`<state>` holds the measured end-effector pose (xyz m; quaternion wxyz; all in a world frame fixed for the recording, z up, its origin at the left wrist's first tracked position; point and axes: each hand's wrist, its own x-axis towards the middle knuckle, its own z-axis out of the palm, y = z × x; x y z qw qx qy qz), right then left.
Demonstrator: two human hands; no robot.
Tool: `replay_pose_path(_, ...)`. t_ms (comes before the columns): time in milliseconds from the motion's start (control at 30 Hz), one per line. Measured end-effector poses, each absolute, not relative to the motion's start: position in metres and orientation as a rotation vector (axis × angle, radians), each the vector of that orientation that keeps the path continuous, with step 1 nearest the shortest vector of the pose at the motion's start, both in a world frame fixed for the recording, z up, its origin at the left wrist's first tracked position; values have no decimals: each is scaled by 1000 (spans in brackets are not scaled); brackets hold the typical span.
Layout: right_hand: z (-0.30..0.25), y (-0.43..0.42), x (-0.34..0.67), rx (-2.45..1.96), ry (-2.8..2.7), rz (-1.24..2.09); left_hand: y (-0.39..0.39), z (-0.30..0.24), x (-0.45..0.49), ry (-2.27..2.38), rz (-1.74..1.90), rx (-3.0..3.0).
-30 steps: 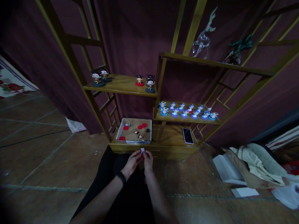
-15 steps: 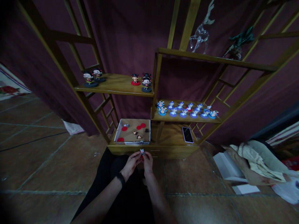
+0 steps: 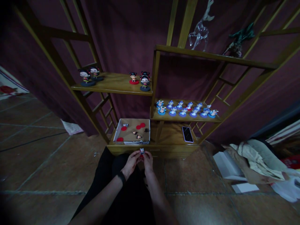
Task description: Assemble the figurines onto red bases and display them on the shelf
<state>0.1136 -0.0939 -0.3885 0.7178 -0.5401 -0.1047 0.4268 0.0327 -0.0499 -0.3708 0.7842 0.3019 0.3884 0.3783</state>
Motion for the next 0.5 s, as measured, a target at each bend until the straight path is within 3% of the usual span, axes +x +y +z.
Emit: replay_pose_path(500,-371,-103,113,-1204,-212,997,-57,-363,31,824,854,667)
